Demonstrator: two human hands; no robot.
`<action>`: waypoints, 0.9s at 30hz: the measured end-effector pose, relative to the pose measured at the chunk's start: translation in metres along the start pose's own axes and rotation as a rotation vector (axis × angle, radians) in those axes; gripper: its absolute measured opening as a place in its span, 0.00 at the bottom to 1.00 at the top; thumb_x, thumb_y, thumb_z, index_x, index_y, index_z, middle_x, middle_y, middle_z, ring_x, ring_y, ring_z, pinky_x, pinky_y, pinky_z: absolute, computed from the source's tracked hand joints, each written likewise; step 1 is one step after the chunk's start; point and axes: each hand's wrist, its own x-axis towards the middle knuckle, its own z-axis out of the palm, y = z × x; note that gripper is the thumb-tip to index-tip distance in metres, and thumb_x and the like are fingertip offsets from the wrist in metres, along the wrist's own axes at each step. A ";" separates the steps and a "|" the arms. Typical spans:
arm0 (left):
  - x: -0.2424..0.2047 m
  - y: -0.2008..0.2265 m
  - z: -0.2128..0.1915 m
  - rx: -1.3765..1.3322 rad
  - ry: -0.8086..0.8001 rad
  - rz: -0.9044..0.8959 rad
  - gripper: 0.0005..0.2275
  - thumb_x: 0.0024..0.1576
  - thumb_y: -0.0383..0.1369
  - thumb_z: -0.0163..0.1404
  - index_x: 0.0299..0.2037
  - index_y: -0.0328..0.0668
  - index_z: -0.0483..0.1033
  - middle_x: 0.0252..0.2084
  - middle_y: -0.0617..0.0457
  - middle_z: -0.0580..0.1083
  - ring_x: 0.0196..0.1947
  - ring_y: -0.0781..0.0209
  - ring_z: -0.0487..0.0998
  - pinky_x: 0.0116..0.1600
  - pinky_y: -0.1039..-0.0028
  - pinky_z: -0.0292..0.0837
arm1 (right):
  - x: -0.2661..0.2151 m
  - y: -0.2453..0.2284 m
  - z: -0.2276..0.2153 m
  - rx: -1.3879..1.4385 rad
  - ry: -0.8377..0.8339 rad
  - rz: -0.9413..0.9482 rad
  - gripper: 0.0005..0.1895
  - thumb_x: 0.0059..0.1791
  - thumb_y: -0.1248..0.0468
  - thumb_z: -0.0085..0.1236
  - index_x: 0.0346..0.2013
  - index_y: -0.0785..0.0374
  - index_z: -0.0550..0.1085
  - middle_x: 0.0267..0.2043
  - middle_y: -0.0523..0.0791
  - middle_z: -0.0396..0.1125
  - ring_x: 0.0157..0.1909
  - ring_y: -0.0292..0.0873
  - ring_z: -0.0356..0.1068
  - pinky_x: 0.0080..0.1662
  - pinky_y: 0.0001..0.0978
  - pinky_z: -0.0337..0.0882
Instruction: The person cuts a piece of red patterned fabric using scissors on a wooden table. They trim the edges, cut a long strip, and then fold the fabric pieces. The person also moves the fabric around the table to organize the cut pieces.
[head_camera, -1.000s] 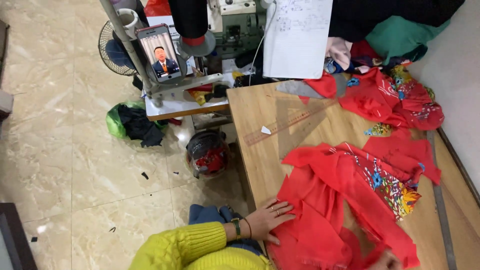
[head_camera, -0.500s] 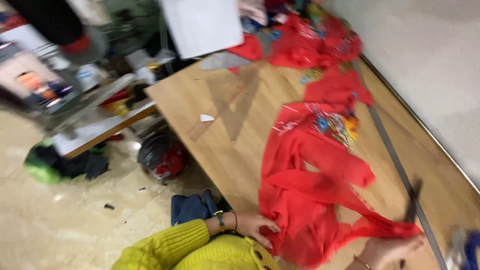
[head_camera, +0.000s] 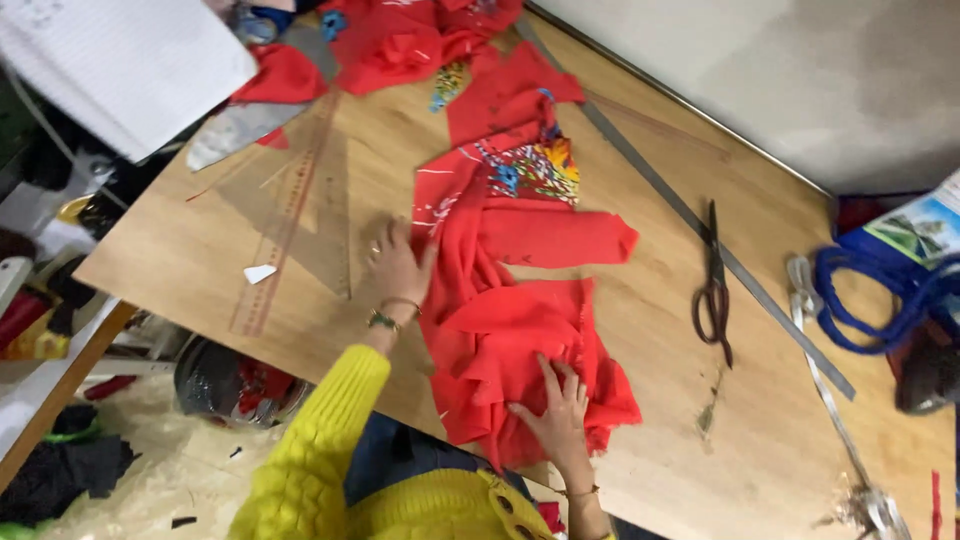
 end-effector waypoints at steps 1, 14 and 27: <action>0.004 -0.003 0.006 -0.004 -0.009 0.015 0.30 0.59 0.53 0.48 0.68 0.46 0.63 0.68 0.42 0.66 0.57 0.33 0.70 0.57 0.43 0.64 | 0.000 0.013 0.002 -0.001 0.007 0.017 0.50 0.41 0.36 0.67 0.73 0.42 0.59 0.66 0.48 0.56 0.61 0.55 0.60 0.61 0.56 0.62; -0.103 0.008 0.021 -1.711 -0.447 -0.765 0.06 0.59 0.30 0.54 0.44 0.45 0.74 0.48 0.51 0.77 0.49 0.60 0.78 0.61 0.59 0.74 | -0.008 0.199 -0.074 -0.297 0.370 0.561 0.25 0.50 0.57 0.50 0.62 0.57 0.70 0.62 0.59 0.63 0.61 0.68 0.57 0.51 0.71 0.57; -0.081 -0.002 0.033 -1.823 -0.673 -0.800 0.04 0.59 0.37 0.59 0.42 0.55 0.81 0.43 0.56 0.82 0.41 0.62 0.84 0.61 0.61 0.75 | 0.211 0.013 0.000 0.502 0.136 -0.182 0.17 0.54 0.62 0.59 0.57 0.59 0.75 0.54 0.53 0.72 0.59 0.56 0.71 0.55 0.48 0.73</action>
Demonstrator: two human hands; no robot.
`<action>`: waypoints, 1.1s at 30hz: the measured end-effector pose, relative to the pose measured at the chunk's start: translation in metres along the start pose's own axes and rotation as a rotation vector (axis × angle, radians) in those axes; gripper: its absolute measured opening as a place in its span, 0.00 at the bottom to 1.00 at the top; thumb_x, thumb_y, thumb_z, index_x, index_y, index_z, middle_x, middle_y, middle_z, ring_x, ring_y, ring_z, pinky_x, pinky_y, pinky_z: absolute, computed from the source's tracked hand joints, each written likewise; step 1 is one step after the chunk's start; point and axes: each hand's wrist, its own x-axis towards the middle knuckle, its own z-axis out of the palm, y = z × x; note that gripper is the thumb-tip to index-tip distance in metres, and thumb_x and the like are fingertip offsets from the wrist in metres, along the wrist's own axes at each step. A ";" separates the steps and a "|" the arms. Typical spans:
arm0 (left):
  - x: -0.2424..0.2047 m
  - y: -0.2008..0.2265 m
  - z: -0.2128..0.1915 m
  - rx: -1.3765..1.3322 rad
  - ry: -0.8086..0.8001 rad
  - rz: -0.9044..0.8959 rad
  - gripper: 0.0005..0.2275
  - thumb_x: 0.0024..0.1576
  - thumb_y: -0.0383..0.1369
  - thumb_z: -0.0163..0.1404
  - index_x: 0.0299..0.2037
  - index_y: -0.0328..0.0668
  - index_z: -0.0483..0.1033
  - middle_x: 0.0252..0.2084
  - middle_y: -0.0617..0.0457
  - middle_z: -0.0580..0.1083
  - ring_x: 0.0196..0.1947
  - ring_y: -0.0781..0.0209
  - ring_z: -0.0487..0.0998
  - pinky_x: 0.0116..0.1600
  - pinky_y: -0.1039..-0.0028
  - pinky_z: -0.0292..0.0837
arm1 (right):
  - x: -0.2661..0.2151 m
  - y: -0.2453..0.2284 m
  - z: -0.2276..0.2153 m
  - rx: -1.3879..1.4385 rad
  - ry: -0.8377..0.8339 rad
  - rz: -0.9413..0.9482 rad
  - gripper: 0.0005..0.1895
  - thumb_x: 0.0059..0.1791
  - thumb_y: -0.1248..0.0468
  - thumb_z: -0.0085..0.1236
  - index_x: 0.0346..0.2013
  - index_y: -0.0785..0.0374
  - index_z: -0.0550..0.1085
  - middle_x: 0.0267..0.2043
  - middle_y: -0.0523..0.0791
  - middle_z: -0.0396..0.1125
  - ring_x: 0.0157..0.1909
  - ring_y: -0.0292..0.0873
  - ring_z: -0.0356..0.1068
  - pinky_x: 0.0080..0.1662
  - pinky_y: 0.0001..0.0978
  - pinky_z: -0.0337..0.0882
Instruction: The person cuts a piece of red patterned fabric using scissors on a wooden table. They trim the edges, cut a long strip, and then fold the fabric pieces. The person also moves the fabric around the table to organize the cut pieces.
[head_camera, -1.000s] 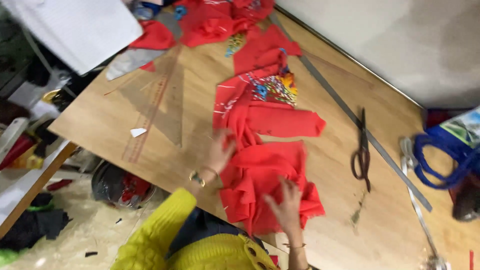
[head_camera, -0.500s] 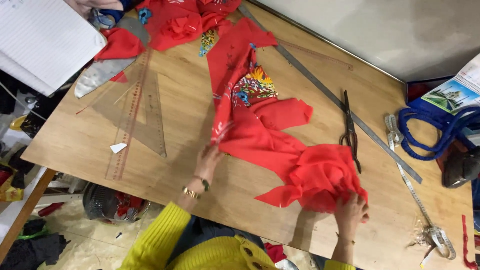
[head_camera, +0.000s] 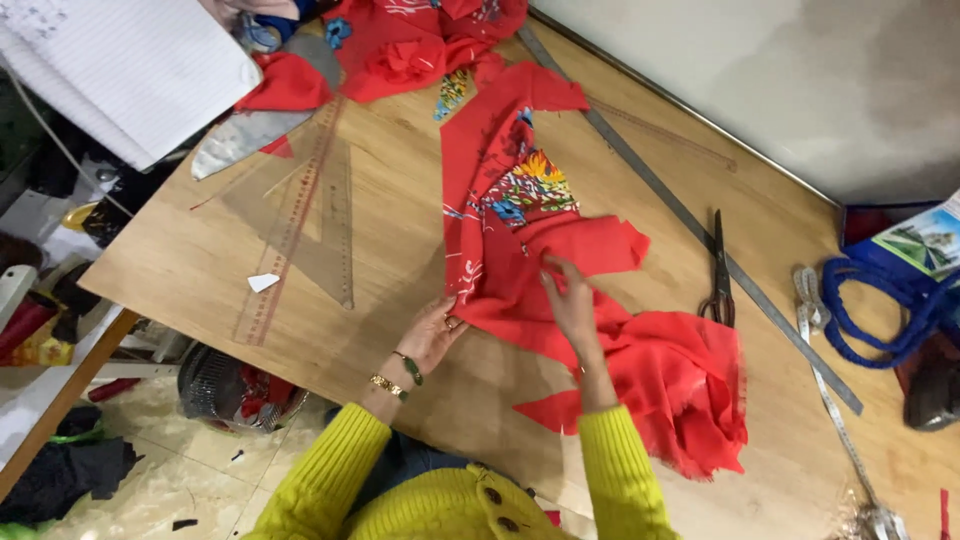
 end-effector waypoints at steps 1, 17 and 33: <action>-0.007 0.003 0.006 -0.004 0.002 0.008 0.04 0.59 0.37 0.59 0.42 0.55 0.81 0.43 0.56 0.82 0.41 0.62 0.84 0.61 0.61 0.75 | 0.012 -0.003 0.008 0.002 -0.005 -0.007 0.17 0.54 0.62 0.59 0.57 0.59 0.75 0.54 0.53 0.72 0.59 0.56 0.71 0.55 0.48 0.73; -0.083 0.042 0.024 -0.143 0.082 0.148 0.05 0.62 0.36 0.54 0.46 0.54 0.75 0.46 0.58 0.81 0.45 0.63 0.83 0.59 0.65 0.75 | -0.018 -0.003 -0.003 0.704 -0.314 0.789 0.38 0.48 0.49 0.64 0.65 0.70 0.66 0.63 0.58 0.61 0.68 0.54 0.61 0.68 0.50 0.60; -0.150 0.054 0.047 0.271 -0.228 0.308 0.12 0.67 0.31 0.44 0.57 0.38 0.74 0.55 0.49 0.77 0.53 0.62 0.77 0.54 0.72 0.75 | -0.237 0.070 0.035 1.408 -0.428 1.597 0.43 0.39 0.43 0.64 0.63 0.64 0.71 0.58 0.51 0.72 0.56 0.49 0.72 0.61 0.48 0.72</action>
